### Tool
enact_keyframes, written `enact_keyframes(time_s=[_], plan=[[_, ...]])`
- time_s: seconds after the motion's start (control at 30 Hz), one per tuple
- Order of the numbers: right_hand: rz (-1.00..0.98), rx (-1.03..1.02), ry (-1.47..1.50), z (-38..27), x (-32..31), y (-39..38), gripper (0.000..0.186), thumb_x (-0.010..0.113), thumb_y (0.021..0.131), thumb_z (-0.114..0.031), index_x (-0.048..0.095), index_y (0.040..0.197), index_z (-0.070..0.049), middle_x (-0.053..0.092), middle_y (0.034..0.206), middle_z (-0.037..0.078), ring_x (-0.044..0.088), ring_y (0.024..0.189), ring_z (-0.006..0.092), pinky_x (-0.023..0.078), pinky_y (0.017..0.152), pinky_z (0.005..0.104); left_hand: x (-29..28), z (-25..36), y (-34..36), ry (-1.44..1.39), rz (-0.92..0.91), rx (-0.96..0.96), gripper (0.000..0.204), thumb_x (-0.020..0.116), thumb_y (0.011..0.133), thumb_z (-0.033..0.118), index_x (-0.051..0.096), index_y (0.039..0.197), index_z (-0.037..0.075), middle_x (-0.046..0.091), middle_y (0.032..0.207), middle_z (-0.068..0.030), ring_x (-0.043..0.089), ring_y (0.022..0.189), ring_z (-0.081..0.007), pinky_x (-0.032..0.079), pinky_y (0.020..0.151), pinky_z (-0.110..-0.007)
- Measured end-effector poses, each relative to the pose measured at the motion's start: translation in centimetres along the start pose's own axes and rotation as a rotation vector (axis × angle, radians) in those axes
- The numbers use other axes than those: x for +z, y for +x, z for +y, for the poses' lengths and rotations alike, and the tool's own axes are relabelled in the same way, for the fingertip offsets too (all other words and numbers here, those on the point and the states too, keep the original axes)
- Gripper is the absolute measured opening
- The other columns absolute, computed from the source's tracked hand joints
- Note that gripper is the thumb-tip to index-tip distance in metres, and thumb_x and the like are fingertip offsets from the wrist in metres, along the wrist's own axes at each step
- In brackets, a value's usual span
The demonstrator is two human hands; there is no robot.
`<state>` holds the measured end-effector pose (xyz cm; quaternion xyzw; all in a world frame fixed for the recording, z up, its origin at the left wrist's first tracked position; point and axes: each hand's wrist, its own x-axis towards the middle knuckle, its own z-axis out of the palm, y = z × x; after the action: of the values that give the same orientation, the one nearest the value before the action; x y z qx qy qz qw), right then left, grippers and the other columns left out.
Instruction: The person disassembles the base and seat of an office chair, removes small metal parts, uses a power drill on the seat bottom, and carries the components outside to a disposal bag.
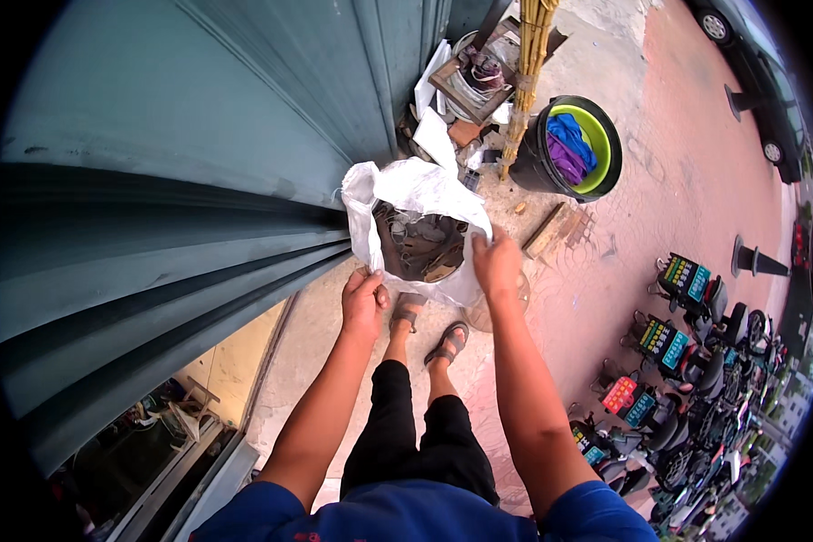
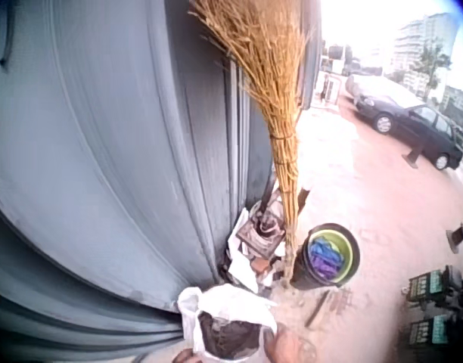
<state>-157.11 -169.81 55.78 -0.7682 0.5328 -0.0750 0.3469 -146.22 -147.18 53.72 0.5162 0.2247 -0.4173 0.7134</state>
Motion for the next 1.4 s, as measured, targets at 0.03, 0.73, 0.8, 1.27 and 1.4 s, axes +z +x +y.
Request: enact_keyframes(time_s=[0.03, 0.73, 0.8, 1.27, 1.4], plan=[[-0.113, -0.149, -0.077, 0.0, 2.7, -1.5, 0.023, 0.067, 0.089, -0.021, 0.072, 0.096, 0.001, 0.07, 0.086, 0.024, 0.068, 0.085, 0.044, 0.054, 0.08, 0.0507, 0.8, 0.1, 1.5, -0.015, -0.005, 0.012, 0.004, 0.06, 0.097, 0.007, 0.056, 0.098, 0.008, 0.055, 0.077, 0.0002, 0.048, 0.055, -0.0107, 0.039, 0.05, -0.027], [-0.138, 0.935, 0.763, 32.1, -0.2, -24.5, 0.037, 0.063, 0.098, -0.026, 0.066, 0.118, 0.005, 0.071, 0.097, 0.01, 0.067, 0.08, 0.0164, 0.053, 0.067, 0.0276, 8.5, -13.0, -10.4, 0.044, -0.556, -0.568, 0.024, 0.056, 0.097, 0.002, 0.06, 0.12, -0.006, 0.062, 0.125, -0.0144, 0.054, 0.13, -0.0301, 0.042, 0.115, -0.041], [-0.104, 0.967, 0.799, 35.0, 0.7, -25.7, 0.037, 0.064, 0.098, -0.026, 0.067, 0.118, 0.005, 0.07, 0.096, 0.01, 0.067, 0.078, 0.0159, 0.053, 0.065, 0.0279, 9.3, -13.9, -10.4, 0.22, -0.592, -0.588, 0.022, 0.058, 0.099, 0.005, 0.062, 0.119, -0.003, 0.064, 0.121, -0.0116, 0.059, 0.123, -0.028, 0.046, 0.11, -0.039], [0.009, 1.092, 0.914, 59.5, 17.3, -18.9, 0.08, 0.079, 0.087, -0.038, 0.047, 0.142, 0.011, 0.067, 0.109, 0.014, 0.063, 0.08, 0.015, 0.052, 0.067, 0.0289, -7.2, -21.8, -9.7, 2.086, -0.838, 0.315, 0.016, 0.065, 0.092, 0.019, 0.065, 0.08, 0.008, 0.06, 0.074, -0.0092, 0.062, 0.067, -0.0323, 0.049, 0.06, -0.042], [0.134, 1.115, 0.748, 72.9, 25.5, -16.6, 0.108, 0.083, 0.079, -0.049, 0.031, 0.152, 0.011, 0.055, 0.14, 0.024, 0.061, 0.108, 0.0266, 0.053, 0.081, 0.0352, -5.4, -23.7, -8.2, 2.227, -0.93, 0.391, 0.01, 0.067, 0.087, 0.02, 0.067, 0.079, 0.014, 0.058, 0.071, -0.0057, 0.062, 0.065, -0.027, 0.049, 0.058, -0.04]])
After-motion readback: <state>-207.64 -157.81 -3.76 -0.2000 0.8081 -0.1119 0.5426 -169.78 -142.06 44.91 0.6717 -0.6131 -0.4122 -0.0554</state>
